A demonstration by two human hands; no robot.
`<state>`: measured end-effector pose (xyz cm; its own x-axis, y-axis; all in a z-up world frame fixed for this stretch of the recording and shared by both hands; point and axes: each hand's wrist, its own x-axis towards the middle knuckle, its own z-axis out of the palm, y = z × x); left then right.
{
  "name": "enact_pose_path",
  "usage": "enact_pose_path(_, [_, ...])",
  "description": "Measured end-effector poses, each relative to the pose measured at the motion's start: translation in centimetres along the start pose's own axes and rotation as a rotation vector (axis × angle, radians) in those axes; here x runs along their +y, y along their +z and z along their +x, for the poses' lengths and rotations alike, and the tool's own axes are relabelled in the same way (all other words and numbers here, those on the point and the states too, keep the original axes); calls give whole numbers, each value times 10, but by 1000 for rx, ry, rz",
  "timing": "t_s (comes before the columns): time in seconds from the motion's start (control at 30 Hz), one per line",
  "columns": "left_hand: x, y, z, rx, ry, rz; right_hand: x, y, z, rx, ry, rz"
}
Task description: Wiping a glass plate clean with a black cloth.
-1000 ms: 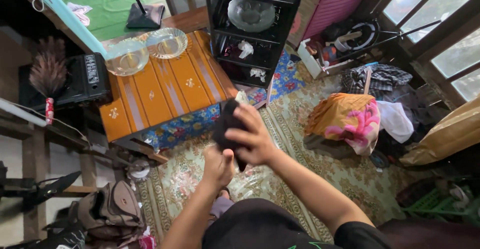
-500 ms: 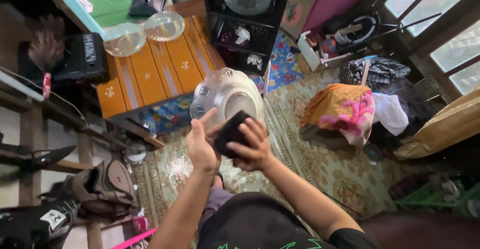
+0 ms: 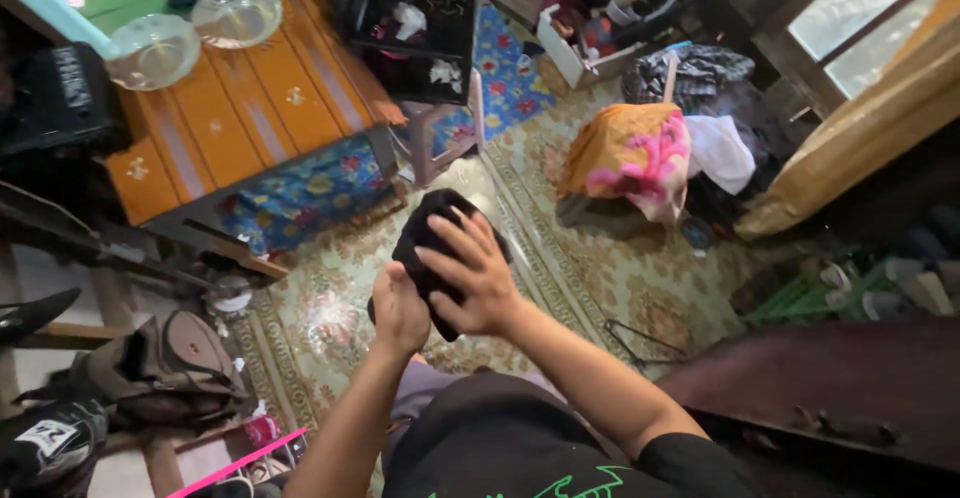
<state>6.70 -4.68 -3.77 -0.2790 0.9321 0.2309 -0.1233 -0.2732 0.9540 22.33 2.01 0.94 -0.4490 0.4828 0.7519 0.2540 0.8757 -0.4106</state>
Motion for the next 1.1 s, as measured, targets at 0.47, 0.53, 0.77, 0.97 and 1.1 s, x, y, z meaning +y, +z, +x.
enact_pose_path(0.47, [21, 5, -21, -106, 29, 341, -19, 4, -18, -18, 276, 225])
enact_pose_path(0.53, [-9, -13, -32, -96, 25, 447, -6, 10, -21, -140, 135, 168])
enact_pose_path(0.77, [21, -7, -5, -49, -212, 250, 68, 71, -29, 180, 505, 561])
enact_pose_path(0.97, [2, -33, 28, 167, -216, 4, 24, 105, -34, 146, 786, 622])
enact_pose_path(1.1, [-57, -72, 36, 157, -167, 318, 22, 111, 0, -128, 478, 371])
